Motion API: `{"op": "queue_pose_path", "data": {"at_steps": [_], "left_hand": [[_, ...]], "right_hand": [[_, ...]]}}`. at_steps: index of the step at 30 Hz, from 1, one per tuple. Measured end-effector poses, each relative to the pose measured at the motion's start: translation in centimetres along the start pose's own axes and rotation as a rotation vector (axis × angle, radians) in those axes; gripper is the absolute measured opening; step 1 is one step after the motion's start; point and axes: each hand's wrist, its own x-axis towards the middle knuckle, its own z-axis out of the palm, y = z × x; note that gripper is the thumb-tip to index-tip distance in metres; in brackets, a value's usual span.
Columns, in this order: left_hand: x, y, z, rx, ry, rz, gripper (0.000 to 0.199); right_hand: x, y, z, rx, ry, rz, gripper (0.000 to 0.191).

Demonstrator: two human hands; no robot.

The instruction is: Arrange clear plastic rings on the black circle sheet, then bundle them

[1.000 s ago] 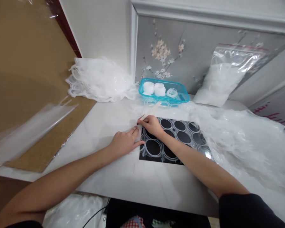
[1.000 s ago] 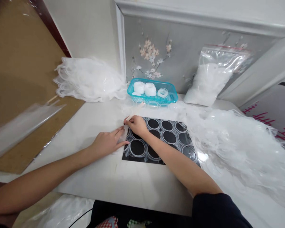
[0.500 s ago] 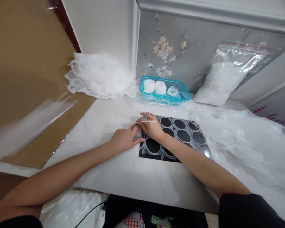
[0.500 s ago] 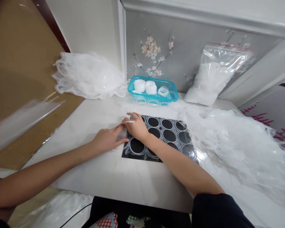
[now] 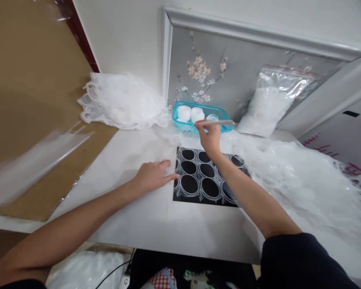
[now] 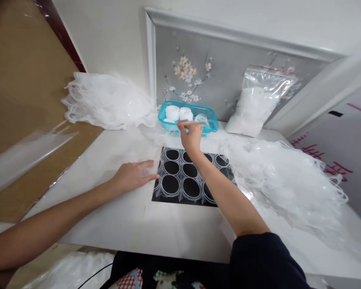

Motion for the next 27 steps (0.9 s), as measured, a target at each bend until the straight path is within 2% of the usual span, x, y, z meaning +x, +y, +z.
{"op": "queue_pose_path", "data": {"at_steps": [3,6,10,12,14,16,19,22,27], "left_hand": [[0.2,0.4,0.5,0.046,0.117,0.052,0.055],[1.0,0.7,0.1,0.059,0.194,0.066,0.051],[3.6,0.7,-1.4,0.024,0.26,0.0,0.047],[5.2,0.7,-1.9,-0.007,0.298,0.011,0.05],[6.8,0.7,-2.0,-0.064,0.312,0.032,0.05],[7.9,0.8,-1.8,-0.13,0.289,0.027,0.041],[8.8,0.4,-1.2,-0.204,0.262,-0.003,0.027],[9.1,-0.1,-0.8,-0.244,0.265,-0.006,0.023],[9.4,-1.0,-0.4,-0.293,0.243,-0.024,0.018]], "right_hand": [[-3.8,-0.3,-1.0,0.16,-0.051,0.027,0.024],[-5.8,-0.6,-1.3,0.409,-0.157,0.145,0.023],[-5.3,-1.3,-1.1,0.601,-0.211,0.239,0.023],[-5.0,-2.0,-0.9,0.649,-0.213,0.257,0.022],[-4.9,-2.9,-0.9,0.685,-0.205,0.254,0.021],[-4.9,-3.7,-1.2,0.7,-0.183,0.216,0.019],[-4.8,-4.4,-1.8,0.666,-0.13,0.143,0.016],[-4.5,-4.4,-2.0,0.645,-0.087,0.111,0.015],[-3.6,-3.8,-1.7,0.648,0.006,0.188,0.014]]}}
